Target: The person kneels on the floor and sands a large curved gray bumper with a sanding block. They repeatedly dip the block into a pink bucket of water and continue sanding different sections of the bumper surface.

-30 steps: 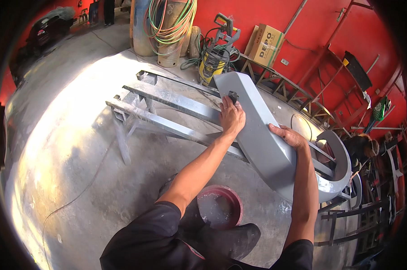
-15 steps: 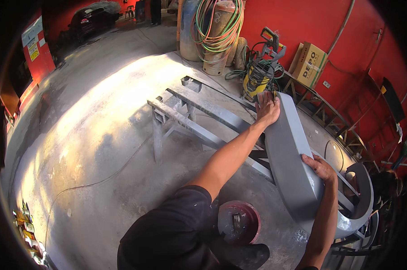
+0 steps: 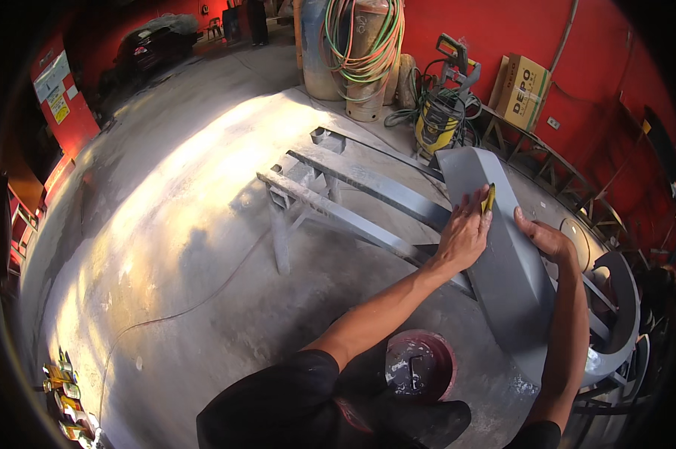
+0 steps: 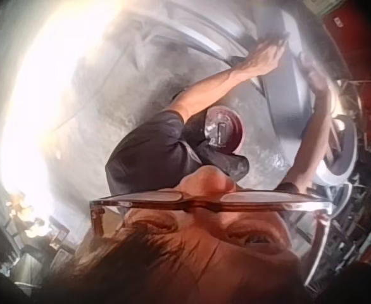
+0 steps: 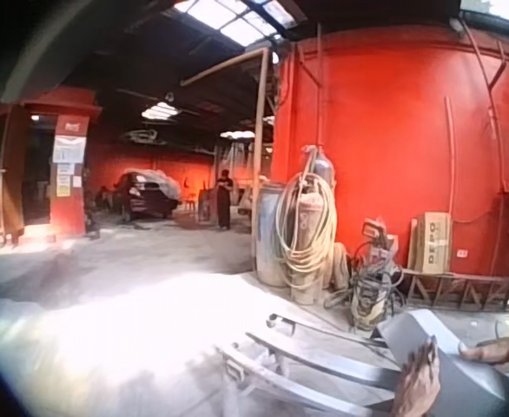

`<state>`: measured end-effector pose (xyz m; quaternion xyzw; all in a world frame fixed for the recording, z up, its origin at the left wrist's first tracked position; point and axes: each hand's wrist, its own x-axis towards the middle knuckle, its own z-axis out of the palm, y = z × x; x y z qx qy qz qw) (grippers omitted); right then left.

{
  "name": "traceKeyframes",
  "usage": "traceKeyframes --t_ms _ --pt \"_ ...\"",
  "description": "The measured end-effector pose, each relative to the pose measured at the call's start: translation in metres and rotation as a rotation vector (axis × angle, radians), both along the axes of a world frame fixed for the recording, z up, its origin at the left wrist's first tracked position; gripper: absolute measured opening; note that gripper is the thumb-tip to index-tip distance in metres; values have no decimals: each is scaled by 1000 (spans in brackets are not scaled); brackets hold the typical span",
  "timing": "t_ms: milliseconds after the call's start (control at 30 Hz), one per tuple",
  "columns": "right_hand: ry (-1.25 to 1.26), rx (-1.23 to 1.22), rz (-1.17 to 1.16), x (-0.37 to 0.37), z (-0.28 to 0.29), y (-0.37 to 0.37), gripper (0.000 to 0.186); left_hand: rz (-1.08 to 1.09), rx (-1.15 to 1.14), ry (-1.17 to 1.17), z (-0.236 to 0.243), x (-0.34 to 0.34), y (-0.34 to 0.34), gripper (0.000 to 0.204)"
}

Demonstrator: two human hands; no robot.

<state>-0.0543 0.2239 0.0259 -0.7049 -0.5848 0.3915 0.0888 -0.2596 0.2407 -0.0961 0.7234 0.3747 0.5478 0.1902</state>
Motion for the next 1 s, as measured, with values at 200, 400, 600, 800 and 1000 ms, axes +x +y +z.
traceKeyframes --t_ms 200,400,600,800,1000 --pt "12 91 -64 -35 -13 7 111 259 -281 -309 21 -66 63 35" --pt "43 90 -14 -40 -6 6 105 287 -106 -17 2 -20 136 49" --pt "15 150 -21 -39 -9 2 103 16 -138 -331 -13 -1 134 66" --pt "-36 88 -13 -47 2 -4 104 48 -263 -258 -23 26 45 65" --pt "-33 103 -17 -40 -11 3 103 76 -289 107 13 -26 119 60"
